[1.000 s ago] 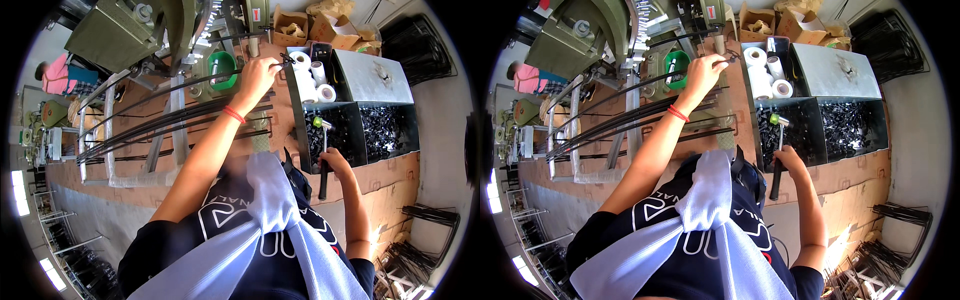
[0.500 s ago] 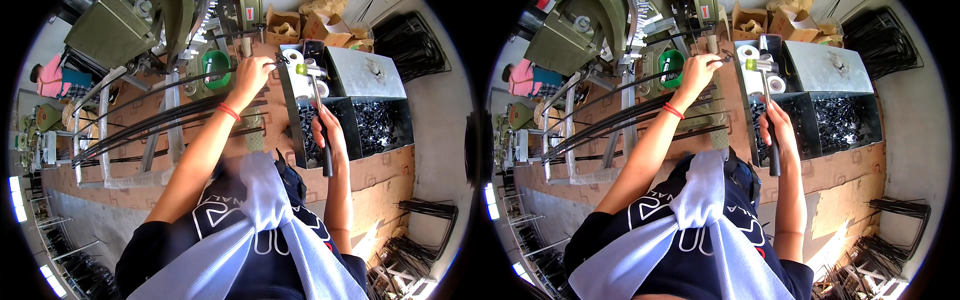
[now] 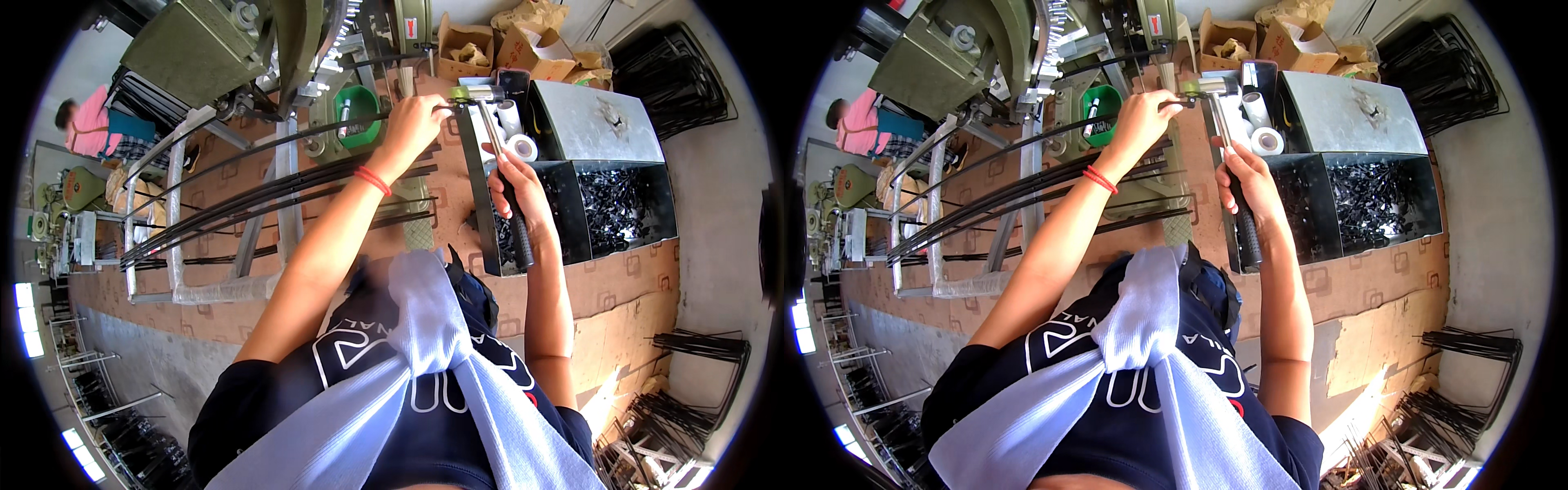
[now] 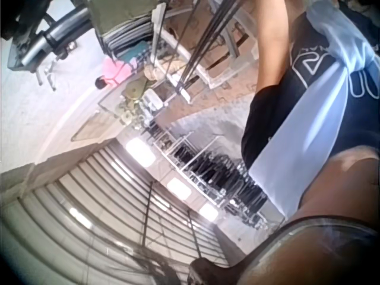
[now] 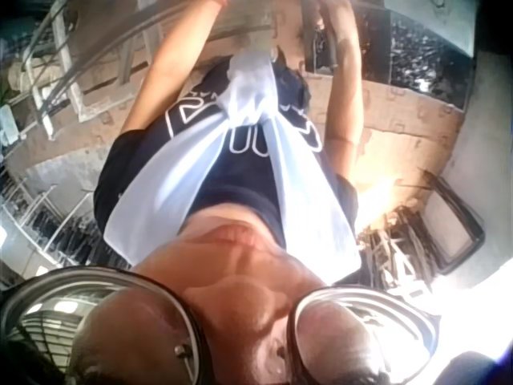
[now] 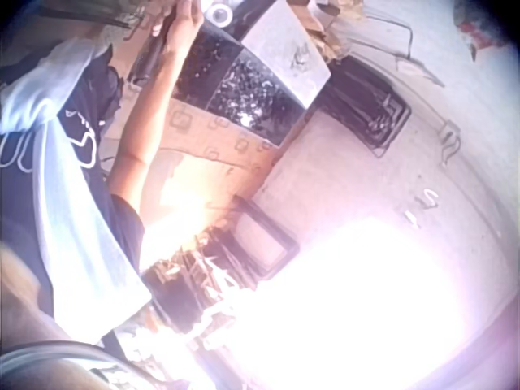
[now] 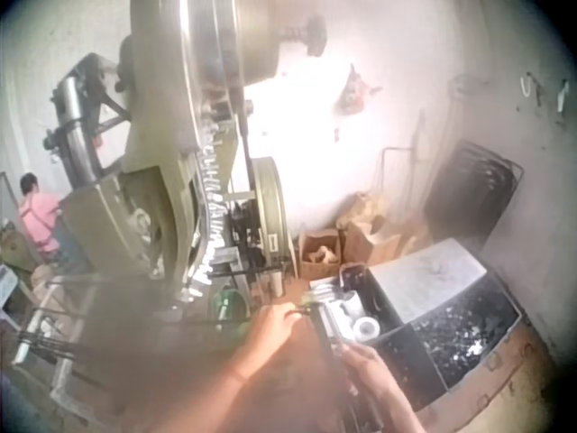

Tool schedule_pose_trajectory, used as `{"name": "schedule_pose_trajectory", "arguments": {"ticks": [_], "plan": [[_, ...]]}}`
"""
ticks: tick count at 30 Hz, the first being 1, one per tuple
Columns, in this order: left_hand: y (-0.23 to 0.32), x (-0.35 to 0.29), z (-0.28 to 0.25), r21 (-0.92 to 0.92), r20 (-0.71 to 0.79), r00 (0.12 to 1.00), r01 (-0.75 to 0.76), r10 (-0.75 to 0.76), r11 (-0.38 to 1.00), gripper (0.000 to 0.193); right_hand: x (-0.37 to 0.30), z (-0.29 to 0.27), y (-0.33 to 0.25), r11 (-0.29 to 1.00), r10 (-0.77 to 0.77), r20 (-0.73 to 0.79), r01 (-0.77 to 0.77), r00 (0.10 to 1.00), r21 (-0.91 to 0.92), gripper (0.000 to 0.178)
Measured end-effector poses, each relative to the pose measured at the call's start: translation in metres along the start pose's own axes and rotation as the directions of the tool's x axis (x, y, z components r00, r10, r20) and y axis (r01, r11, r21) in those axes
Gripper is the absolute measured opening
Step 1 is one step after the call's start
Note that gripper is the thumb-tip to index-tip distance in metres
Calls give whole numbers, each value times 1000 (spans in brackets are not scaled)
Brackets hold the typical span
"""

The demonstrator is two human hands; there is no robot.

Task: The person assembles a metal frame structure by inserting long black rods into a jig and securing them with small black plastic clips. They repeatedly pick up rods, align them within the frame, and use a hammer to tap the clips into place, ensuring the rods are held securely.

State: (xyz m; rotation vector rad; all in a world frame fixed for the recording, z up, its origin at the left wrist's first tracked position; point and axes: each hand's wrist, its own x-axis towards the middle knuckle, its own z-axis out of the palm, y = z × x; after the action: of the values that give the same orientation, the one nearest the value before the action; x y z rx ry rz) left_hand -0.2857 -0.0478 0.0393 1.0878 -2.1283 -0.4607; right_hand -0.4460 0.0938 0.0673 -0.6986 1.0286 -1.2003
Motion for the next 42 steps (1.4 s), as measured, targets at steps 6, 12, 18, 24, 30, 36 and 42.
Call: {"name": "schedule_pose_trajectory", "arguments": {"ticks": [6, 12, 18, 24, 30, 36, 42], "plan": [[-3, -3, 4, -37, -55, 998, -38, 35, 999, 15, -16, -12, 2, 1000, -28, -76, 29, 997, 0, 34], [-2, -3, 3, -51, -55, 998, -14, 11, 999, 16, -24, -17, 8, 998, -5, -74, 9, 997, 56, 34], [0, -2, 0, -6, -15, 1000, 25, -25, 1000, 15, -20, -7, 8, 998, 24, -30, -23, 999, 54, 32], [8, 1, -5, 29, 56, 997, 48, -50, 998, 15, -21, -6, 9, 999, 14, -25, -13, 1000, 43, 33], [-1, 7, 3, 33, 61, 998, -25, 23, 999, 14, -21, -4, 6, 999, 18, -32, -17, 999, 30, 33], [-3, 5, 5, 15, 41, 998, -56, 56, 998, 14, -19, -12, 21, 988, -119, -246, 139, 962, 66, 30], [-1, 6, -1, 65, 74, 997, -3, -2, 998, 16, -20, 4, 17, 998, -38, -116, 32, 993, -55, 28]]}}
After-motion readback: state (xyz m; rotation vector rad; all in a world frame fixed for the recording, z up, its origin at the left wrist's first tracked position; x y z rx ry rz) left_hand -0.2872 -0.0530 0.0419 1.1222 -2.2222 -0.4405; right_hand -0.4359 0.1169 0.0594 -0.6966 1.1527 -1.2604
